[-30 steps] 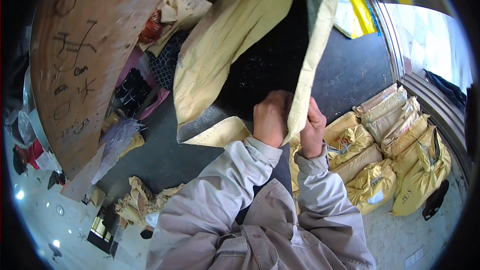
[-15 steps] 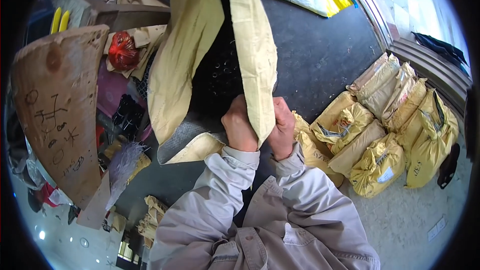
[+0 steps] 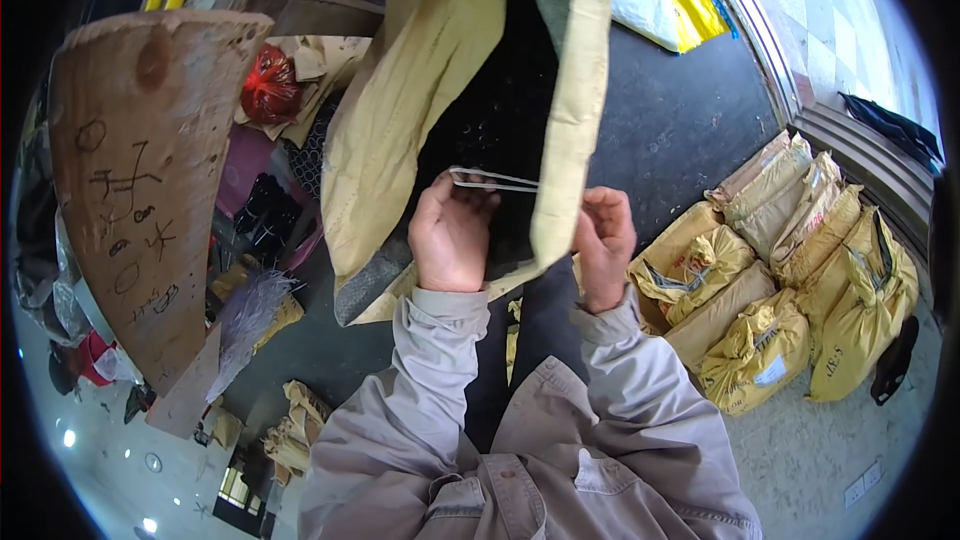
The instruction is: The person is packaging items into large yellow sacks, tying them closed with cord, and organizing them on the production floor.
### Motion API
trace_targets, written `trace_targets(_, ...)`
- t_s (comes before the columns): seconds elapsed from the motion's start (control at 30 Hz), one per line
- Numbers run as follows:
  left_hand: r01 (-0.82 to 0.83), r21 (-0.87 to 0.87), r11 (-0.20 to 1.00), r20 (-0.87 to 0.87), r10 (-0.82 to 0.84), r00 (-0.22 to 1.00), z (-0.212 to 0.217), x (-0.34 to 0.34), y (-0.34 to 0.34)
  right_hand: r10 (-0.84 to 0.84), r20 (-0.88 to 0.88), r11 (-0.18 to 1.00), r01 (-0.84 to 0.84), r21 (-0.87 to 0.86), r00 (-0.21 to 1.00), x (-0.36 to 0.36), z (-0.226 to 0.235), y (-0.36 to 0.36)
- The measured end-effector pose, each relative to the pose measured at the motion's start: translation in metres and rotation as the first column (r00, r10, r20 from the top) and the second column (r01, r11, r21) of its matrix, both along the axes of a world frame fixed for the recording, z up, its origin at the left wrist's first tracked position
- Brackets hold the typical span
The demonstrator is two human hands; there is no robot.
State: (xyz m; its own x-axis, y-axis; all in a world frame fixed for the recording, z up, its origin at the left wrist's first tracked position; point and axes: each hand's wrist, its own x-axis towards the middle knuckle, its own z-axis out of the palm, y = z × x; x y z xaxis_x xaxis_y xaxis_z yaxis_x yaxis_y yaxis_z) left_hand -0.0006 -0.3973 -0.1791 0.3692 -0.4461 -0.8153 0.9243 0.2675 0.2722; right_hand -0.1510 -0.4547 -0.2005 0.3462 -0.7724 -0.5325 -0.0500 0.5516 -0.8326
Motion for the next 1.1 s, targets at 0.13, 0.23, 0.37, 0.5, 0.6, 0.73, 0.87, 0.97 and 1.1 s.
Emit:
trace_targets(0.13,0.043,-0.011,0.999,0.132,-0.042,0.990,0.019,0.016,-0.003,0.046,-0.704,0.448,-0.644,-0.620,0.709,0.004,0.043,-0.040)
trace_targets(0.23,0.168,0.166,0.972,0.423,-0.224,0.878,0.032,0.023,0.005,-0.021,-0.592,0.387,-0.539,-0.748,0.806,0.028,0.102,-0.057)
trace_targets(0.37,0.184,0.619,0.763,0.696,-0.642,0.321,0.043,0.016,0.010,0.611,-0.208,0.507,-0.580,-0.637,0.763,0.108,0.133,-0.062)
trace_targets(0.5,-0.101,0.805,0.584,0.538,-0.792,-0.287,0.065,0.034,-0.002,0.816,-0.165,0.475,-0.805,-0.356,0.554,0.124,0.085,-0.070)
trace_targets(0.6,0.012,0.823,0.568,0.556,-0.801,-0.222,0.051,0.049,0.009,0.858,0.055,0.513,-0.857,-0.045,0.511,0.128,0.070,-0.070)
trace_targets(0.73,-0.051,0.839,0.542,0.509,-0.815,-0.278,0.044,0.059,-0.002,0.781,-0.012,0.624,-0.781,-0.004,0.624,0.128,0.051,-0.075)
trace_targets(0.87,-0.324,0.891,0.317,0.189,-0.910,-0.370,0.015,0.059,-0.002,0.691,-0.051,0.722,-0.692,-0.004,0.721,0.136,0.041,-0.067)
trace_targets(0.97,-0.436,0.872,0.223,0.063,-0.934,-0.351,0.001,0.073,-0.006,0.647,-0.090,0.760,-0.650,0.006,0.757,0.134,0.030,-0.068)
trace_targets(1.1,-0.397,0.856,0.332,0.187,-0.913,-0.362,-0.005,0.093,0.002,0.695,-0.125,0.713,-0.701,-0.011,0.709,0.138,0.016,-0.061)
